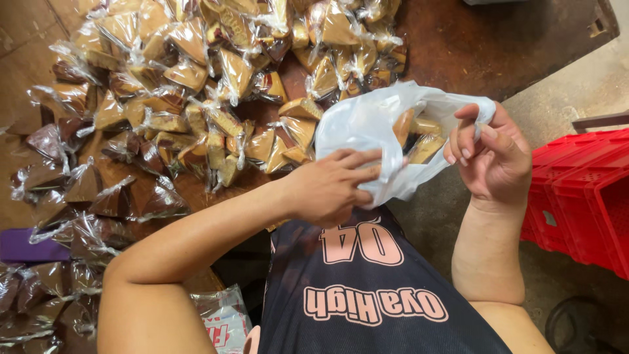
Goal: The person places individual plastic-wrapped triangular pastries into a white plastic bag and ties the bag closed.
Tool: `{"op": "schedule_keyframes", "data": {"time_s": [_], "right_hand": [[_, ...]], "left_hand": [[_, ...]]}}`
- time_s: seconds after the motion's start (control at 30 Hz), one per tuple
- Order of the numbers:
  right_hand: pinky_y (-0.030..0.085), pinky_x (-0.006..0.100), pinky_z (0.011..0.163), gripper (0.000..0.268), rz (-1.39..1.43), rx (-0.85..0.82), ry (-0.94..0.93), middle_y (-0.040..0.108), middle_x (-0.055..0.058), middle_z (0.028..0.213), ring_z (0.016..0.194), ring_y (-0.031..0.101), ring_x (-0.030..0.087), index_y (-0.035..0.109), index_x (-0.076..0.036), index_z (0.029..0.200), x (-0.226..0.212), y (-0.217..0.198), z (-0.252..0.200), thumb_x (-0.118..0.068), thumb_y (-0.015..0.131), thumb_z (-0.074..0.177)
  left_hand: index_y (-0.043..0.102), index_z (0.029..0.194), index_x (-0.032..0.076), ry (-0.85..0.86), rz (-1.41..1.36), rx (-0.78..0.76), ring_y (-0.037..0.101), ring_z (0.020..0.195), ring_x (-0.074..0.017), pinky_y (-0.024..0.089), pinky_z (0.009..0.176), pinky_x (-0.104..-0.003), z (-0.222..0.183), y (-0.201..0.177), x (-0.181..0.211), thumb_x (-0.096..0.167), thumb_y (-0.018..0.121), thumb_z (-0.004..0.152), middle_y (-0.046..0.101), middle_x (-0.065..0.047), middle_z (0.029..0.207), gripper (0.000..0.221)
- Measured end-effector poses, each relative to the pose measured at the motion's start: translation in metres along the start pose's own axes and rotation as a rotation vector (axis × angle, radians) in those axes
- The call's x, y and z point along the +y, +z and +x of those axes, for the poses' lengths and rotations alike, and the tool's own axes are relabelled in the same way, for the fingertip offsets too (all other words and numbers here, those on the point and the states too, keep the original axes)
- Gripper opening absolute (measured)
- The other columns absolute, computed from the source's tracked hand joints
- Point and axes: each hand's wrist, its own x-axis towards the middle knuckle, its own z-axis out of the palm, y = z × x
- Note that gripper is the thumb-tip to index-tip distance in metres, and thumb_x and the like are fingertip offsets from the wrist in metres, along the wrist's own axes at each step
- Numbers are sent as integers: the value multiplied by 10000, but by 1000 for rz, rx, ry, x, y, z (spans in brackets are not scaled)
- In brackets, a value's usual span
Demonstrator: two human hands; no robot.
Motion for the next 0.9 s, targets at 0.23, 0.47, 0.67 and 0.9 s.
{"op": "schedule_keyframes", "data": {"time_s": [0.23,0.47,0.67,0.9], "right_hand": [[451,298,735,358,-105,27,46,564,65,761,726,528,144,610,61,1255,1,14,11,-199,624,1009],[448,228,736,325,-594,63,35,605,3,875,767,540,77,606,-8,1308,-17,30,46,-96,631,996],[456,229,703,221,-814,-69,-79,621,9,869,727,529,47,639,4,1271,-61,42,58,-114,629,1085],[416,260,599,137,-1283,54,-72,588,15,746,667,506,81,659,-9,1090,-35,65,39,-78,672,972]], "left_hand": [[764,1055,109,79,462,856,595,788,-146,491,617,-291,-6,4,-65,103,765,850,744,-36,1149,205],[544,741,131,79,464,840,502,624,-155,390,534,-333,13,-52,-63,196,822,792,490,7,712,290],[521,1231,169,226,210,725,631,934,-271,537,749,-380,54,-85,-33,255,906,743,589,-85,1132,628],[107,1612,239,296,-560,389,760,1158,-283,601,982,-378,115,-66,-77,203,947,820,736,-114,1240,1155]]}}
